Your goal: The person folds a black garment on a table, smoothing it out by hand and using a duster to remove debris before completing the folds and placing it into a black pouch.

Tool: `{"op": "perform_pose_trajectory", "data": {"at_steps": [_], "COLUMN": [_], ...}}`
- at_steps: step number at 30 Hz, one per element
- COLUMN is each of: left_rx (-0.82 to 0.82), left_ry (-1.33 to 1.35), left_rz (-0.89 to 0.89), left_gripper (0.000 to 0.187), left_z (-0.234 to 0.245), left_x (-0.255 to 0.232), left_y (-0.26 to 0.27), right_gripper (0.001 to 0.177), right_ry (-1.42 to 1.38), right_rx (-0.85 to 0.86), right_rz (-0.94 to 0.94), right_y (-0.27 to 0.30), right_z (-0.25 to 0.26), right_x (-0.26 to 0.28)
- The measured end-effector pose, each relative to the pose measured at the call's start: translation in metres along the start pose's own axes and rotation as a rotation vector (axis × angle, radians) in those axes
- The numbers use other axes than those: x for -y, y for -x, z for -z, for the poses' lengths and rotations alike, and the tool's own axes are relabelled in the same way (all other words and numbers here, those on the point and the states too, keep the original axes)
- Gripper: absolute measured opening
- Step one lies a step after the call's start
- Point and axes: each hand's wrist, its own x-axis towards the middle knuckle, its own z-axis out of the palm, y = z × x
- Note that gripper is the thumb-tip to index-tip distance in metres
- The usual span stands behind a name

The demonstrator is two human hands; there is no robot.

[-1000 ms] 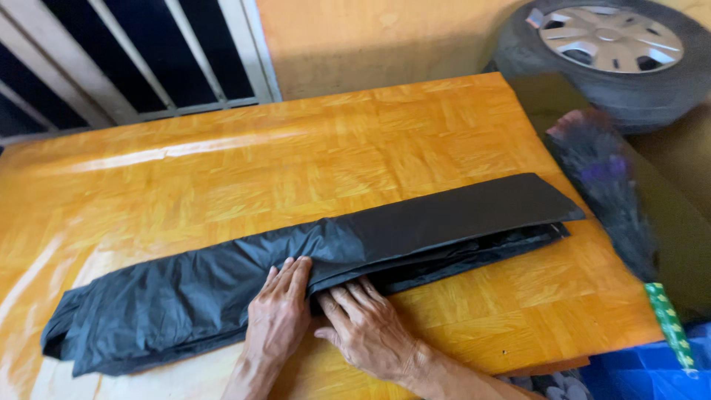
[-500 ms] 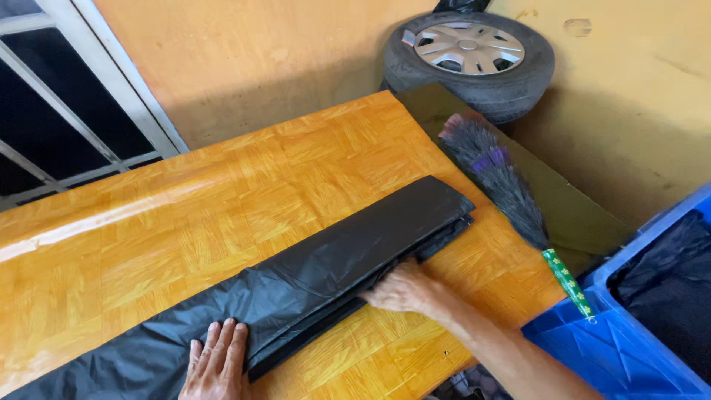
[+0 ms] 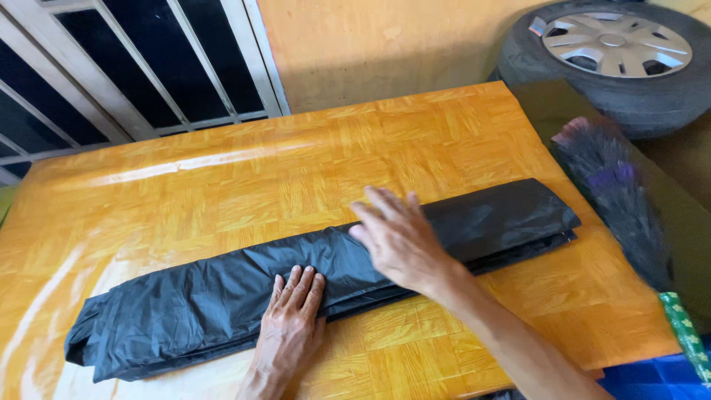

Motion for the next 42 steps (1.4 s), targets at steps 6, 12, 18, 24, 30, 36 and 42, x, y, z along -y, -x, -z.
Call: {"op": "perform_pose_trajectory", "data": {"at_steps": [6,12,18,24,30,36,42], "left_rx": [-0.108,-0.107,0.081,0.195,0.171,0.158,0.163], "left_ry": [0.112,0.258,-0.193,-0.226,-0.27,-0.232,-0.266], "left_rz": [0.029,0.162,0.15,0.317,0.371,0.379,0.342], "left_gripper": [0.075,0.053,0.091,0.114,0.118,0.118,0.117], "left_z": [0.037,0.067,0.02,0.026,0.026,0.025,0.023], "left_x": [-0.014,-0.015,0.0,-0.007,-0.015,-0.014,-0.014], "left_y": [-0.019,-0.06,-0.058,-0.058,-0.06,-0.06,-0.059], "right_gripper": [0.067,0.065,0.075,0.084,0.084,0.087,0.094], "right_ry": [0.085,0.089,0.052,0.088,0.225,0.296,0.33], "right_rx": [0.133,0.144,0.114,0.205,0.257,0.247,0.252], "right_rz": [0.061,0.035,0.044,0.06,-0.232,-0.468,-0.68], "right_y": [0.007,0.007,0.009,0.03,0.059,0.082,0.078], "right_z": [-0.1,-0.097,-0.088,-0.067,-0.037,-0.035,-0.03], "right_x": [0.026,0.028,0.016,-0.044,-0.136,-0.188,-0.186]}}
